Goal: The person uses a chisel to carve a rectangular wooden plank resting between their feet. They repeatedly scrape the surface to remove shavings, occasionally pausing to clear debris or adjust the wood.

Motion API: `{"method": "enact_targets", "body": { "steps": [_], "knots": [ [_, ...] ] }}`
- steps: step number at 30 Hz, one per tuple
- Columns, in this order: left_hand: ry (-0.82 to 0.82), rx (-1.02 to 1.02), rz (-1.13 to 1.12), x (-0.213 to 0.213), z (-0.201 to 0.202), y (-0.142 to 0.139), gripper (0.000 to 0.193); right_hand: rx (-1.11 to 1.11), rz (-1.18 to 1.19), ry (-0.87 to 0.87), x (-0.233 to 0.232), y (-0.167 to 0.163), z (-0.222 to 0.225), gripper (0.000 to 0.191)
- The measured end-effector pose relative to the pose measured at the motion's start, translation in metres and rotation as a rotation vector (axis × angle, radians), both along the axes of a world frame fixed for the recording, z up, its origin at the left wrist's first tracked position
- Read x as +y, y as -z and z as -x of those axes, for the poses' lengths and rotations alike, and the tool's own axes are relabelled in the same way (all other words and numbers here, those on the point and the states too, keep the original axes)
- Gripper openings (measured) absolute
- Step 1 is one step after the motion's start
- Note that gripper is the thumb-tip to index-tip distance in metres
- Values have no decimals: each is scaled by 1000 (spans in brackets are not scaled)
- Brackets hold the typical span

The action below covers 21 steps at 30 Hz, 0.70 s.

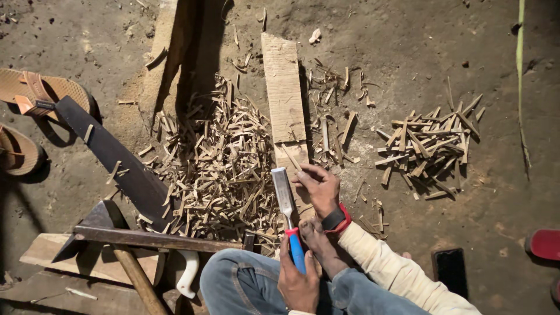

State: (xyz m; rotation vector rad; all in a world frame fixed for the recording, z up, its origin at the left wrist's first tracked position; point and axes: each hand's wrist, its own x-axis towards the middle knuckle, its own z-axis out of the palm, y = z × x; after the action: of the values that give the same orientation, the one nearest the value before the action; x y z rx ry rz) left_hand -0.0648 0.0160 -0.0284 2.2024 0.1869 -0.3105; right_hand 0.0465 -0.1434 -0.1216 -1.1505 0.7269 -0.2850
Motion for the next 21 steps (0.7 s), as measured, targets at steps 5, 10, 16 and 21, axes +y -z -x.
{"method": "enact_targets", "body": {
  "steps": [5, 10, 16, 21],
  "knots": [
    [-48, -53, 247, 18, 0, 0, 61, 5, 48, -93, 2, 2, -5, 30],
    [-105, -37, 367, 32, 11, 7, 61, -39, -24, -58, 6, 3, -11, 37],
    [-21, -123, 369, 43, 22, 9, 62, 33, 9, -38, 14, -14, -14, 45],
    [73, -181, 204, 41, 26, 3, 59, 105, 325, -18, 18, -14, -16, 49]
  ]
}}
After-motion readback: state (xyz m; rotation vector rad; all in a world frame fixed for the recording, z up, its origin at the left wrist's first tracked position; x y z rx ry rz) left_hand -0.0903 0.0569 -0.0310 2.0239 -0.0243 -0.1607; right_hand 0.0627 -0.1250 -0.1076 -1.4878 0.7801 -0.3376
